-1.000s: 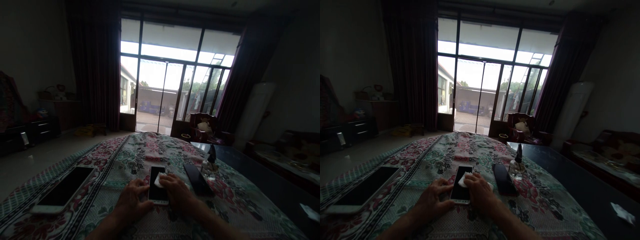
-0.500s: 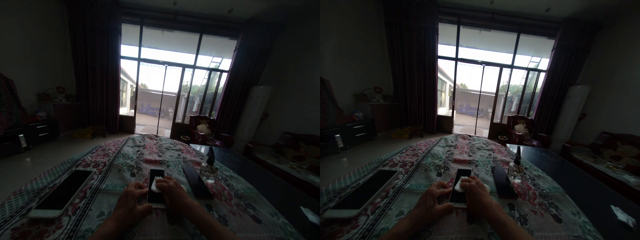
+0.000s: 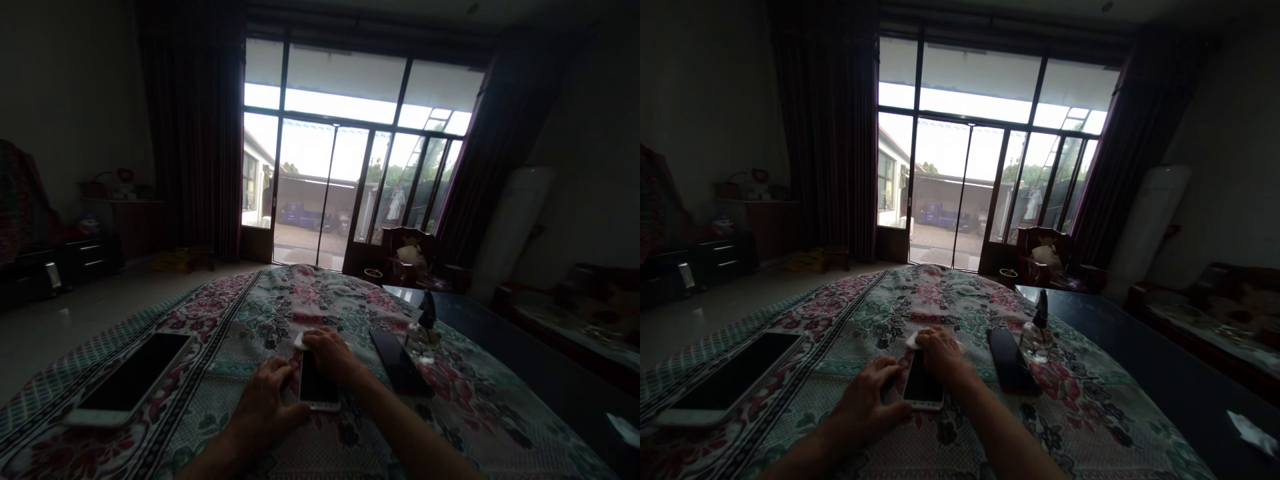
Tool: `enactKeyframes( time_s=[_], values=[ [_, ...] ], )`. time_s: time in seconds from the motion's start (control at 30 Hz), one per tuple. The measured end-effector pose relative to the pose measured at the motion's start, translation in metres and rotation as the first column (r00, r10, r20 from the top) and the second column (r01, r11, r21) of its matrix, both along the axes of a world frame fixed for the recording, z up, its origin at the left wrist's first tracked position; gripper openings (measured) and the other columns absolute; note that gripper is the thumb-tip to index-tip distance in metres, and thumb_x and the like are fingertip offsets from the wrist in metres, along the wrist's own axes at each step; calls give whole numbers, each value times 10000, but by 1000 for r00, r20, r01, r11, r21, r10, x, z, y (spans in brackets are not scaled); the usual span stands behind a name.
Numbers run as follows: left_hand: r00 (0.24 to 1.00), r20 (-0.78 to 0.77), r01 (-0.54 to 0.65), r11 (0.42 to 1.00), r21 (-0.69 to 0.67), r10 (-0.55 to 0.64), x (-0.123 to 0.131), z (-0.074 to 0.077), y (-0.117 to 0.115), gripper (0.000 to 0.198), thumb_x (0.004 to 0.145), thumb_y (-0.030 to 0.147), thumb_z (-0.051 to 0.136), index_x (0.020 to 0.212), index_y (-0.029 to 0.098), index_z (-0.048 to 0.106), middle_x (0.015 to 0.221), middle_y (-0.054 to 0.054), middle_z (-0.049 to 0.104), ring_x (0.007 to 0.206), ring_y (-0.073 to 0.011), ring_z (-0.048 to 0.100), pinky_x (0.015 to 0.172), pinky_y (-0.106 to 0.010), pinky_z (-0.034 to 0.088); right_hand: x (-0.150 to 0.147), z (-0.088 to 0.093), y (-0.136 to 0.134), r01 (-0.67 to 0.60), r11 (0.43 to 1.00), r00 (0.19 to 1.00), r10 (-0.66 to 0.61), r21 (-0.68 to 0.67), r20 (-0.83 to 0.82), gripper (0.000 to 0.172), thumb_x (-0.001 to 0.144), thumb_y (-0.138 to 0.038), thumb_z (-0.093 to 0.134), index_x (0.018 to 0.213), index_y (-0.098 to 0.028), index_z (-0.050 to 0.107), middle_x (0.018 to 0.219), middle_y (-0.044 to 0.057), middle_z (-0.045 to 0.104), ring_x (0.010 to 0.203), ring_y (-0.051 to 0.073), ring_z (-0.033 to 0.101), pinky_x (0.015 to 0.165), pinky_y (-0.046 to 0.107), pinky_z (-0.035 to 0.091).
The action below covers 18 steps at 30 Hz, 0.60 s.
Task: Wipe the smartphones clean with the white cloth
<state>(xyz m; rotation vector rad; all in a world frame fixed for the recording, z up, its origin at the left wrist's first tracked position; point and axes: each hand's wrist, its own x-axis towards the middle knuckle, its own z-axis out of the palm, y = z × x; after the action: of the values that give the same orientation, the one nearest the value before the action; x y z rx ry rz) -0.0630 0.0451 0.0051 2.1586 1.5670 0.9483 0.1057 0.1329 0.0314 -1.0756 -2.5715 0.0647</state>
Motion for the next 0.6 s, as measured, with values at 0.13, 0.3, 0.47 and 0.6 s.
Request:
enactKeyframes(
  time_s=[0.13, 0.3, 0.47, 0.6],
  values=[
    [1000, -3, -2, 1000, -3, 2, -1, -5, 3, 338, 644, 319, 750, 952, 182, 724, 1117, -88, 654, 1054, -272, 593, 941, -352, 468, 14, 0, -22, -88, 996, 995, 86, -25, -49, 305, 851, -58, 425, 952, -202, 673, 1040, 52, 694, 987, 190, 572, 908, 282, 398],
    [1000, -5, 1, 1000, -24, -1, -1, -3, 3, 297, 638, 309, 756, 902, 177, 729, 1095, -90, 660, 1044, -267, 596, 940, -347, 467, 23, 1, -50, -161, 986, 986, 158, -53, -49, 265, 851, -113, 478, 1010, -221, 662, 1033, 38, 691, 936, 186, 562, 901, 296, 403],
    [1000, -13, 13, 1000, -24, -14, 1, 0, 0, 276, 656, 301, 737, 916, 209, 732, 1063, -69, 658, 1034, -260, 598, 930, -338, 461, 24, 3, -72, -219, 971, 975, 215, -95, -48, 181, 851, -154, 517, 953, -225, 649, 1015, 25, 692, 909, 177, 563, 874, 288, 412],
    [1000, -16, 16, 1000, -14, -16, 1, -2, 0, 296, 666, 300, 722, 946, 206, 736, 1095, -75, 649, 1062, -268, 588, 953, -346, 448, 25, 1, -69, -247, 965, 968, 241, -91, -74, 178, 847, -134, 523, 942, -220, 646, 1025, 15, 696, 911, 173, 562, 869, 280, 412]
  ],
)
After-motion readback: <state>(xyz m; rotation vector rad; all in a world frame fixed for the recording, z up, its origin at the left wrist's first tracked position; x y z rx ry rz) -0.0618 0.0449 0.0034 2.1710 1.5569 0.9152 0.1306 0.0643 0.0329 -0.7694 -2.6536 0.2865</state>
